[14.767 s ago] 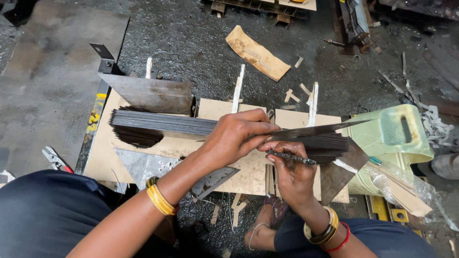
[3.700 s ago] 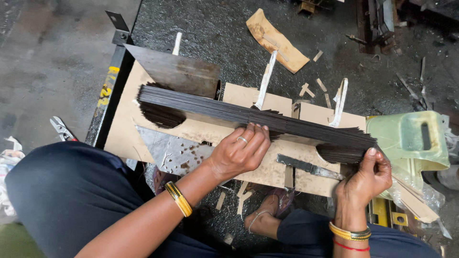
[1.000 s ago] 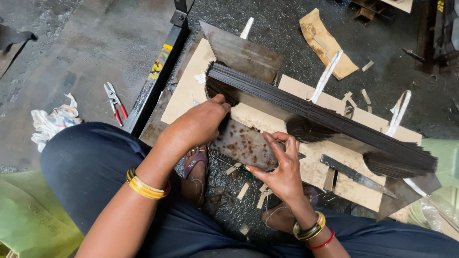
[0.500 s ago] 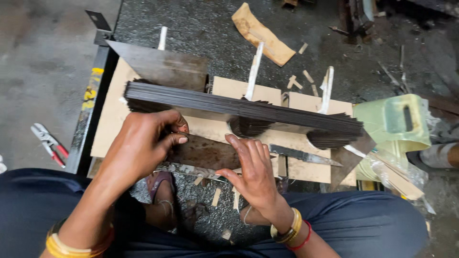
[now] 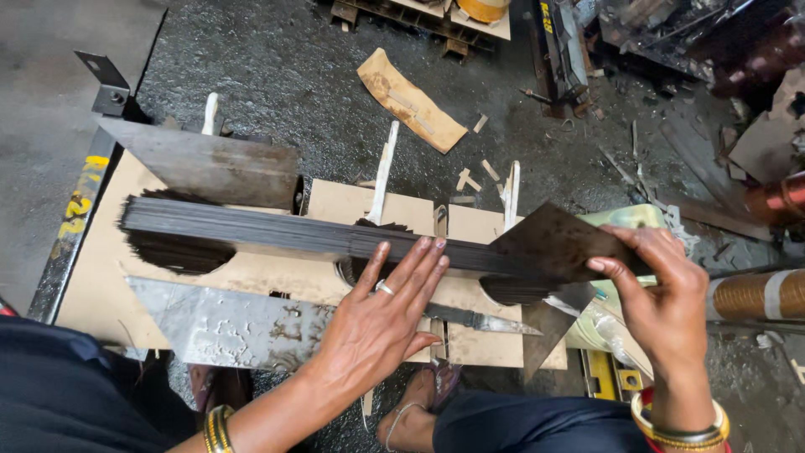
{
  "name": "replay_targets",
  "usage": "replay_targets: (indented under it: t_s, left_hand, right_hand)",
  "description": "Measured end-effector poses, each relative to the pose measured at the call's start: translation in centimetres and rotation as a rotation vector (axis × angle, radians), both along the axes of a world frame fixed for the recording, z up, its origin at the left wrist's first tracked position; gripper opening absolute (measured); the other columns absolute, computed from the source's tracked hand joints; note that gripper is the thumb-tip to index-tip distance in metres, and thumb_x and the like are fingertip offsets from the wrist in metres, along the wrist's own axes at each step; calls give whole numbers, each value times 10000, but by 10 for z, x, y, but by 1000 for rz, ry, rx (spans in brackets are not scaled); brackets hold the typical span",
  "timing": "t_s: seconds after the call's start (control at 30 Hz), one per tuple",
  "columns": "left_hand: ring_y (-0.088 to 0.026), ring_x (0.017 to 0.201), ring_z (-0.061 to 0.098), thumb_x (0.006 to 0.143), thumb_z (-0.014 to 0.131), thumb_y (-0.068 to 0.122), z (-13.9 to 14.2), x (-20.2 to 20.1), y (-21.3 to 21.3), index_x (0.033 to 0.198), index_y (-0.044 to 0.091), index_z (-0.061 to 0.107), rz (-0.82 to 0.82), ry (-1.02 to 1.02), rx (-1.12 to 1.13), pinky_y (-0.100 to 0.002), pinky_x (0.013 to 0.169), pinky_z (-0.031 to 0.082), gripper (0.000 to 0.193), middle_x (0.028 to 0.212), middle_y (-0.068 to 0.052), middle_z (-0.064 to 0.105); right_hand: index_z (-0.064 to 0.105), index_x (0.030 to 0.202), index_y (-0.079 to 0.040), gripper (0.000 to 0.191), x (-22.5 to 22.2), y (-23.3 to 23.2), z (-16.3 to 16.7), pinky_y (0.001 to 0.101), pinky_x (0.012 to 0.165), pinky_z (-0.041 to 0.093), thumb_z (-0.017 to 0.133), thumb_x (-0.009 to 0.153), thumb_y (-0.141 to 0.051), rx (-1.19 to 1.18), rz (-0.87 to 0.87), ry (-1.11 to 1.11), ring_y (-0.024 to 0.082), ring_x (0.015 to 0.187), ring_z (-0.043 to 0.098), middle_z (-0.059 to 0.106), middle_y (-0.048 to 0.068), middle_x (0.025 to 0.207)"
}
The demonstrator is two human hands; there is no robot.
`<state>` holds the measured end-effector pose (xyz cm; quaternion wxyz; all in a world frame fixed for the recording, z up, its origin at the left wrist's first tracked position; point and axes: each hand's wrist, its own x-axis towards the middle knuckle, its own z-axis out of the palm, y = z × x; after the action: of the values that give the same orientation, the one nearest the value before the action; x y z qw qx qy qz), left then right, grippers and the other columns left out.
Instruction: The person uses a metal file to trim and smooth the edges of a bundle of thin metal strips held in a jig. They repeatedly file the edges, adjust the bundle, and inspect the alignment throughout the process.
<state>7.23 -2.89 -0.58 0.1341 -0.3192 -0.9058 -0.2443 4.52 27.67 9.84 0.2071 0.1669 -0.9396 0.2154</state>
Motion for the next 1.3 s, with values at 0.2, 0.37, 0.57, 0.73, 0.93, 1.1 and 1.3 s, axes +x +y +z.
replay_targets:
  t_s: [0.2, 0.37, 0.57, 0.73, 0.93, 1.1, 1.3]
  left_hand:
    - [-232, 1534, 187, 845, 591, 545, -23, 0, 12, 1582, 34, 248, 52, 13, -156, -545, 1228, 82, 960, 1663, -115, 240]
    - [-223, 1531, 188, 857, 584, 547, -35, -4, 16, 1587, 88, 260, 60, 34, -136, -580, 1223, 85, 921, 1662, -75, 253]
    - [-231, 1536, 175, 877, 590, 519, -38, -2, 14, 1591, 85, 252, 47, 22, -124, -596, 1217, 89, 901, 1667, -78, 237]
    - [-234, 1535, 168, 871, 606, 475, -37, -2, 13, 1589, 80, 232, 35, -22, -131, -601, 1212, 83, 901, 1671, -83, 217]
    - [-259, 1529, 211, 912, 624, 403, -31, -4, 6, 1571, 56, 298, 39, 4, 8, -608, 1203, 114, 813, 1648, -109, 281]
    - [-283, 1415, 478, 914, 684, 136, -14, -11, -10, 1457, 34, 528, 160, 219, 166, -556, 1116, 332, 574, 1481, -122, 553]
    - [-338, 1148, 614, 802, 686, -2, 8, -25, -7, 1201, -14, 664, 49, 229, 331, -464, 961, 506, 399, 1183, -156, 633]
  right_hand:
    - [733, 1096, -79, 265, 2, 13, -10, 354, 892, 411, 791, 838, -100, 161, 22, 63, 216, 940, 635, 724, 36, 1009]
    - [759, 1123, -124, 277, -2, 14, -14, 329, 864, 380, 772, 849, -84, 245, 14, 58, 185, 909, 622, 726, 9, 1014]
    - [758, 1139, -137, 293, -4, 11, -11, 333, 878, 379, 774, 850, -88, 283, 34, 53, 182, 906, 609, 708, -1, 997]
    - [761, 1127, -140, 311, -7, 6, -14, 362, 887, 372, 766, 821, -82, 308, 42, 37, 200, 926, 611, 695, 0, 968]
    - [756, 1136, -121, 345, -9, -7, -25, 385, 844, 417, 708, 812, -13, 301, 95, 3, 233, 902, 597, 689, 10, 943]
    - [751, 1147, -135, 430, -4, -24, -43, 398, 823, 454, 628, 799, 84, 225, 121, 28, 255, 920, 604, 670, 60, 967]
    - [761, 1153, -127, 509, -3, -42, -70, 403, 817, 476, 607, 728, 108, 131, 160, -1, 277, 894, 585, 611, 89, 938]
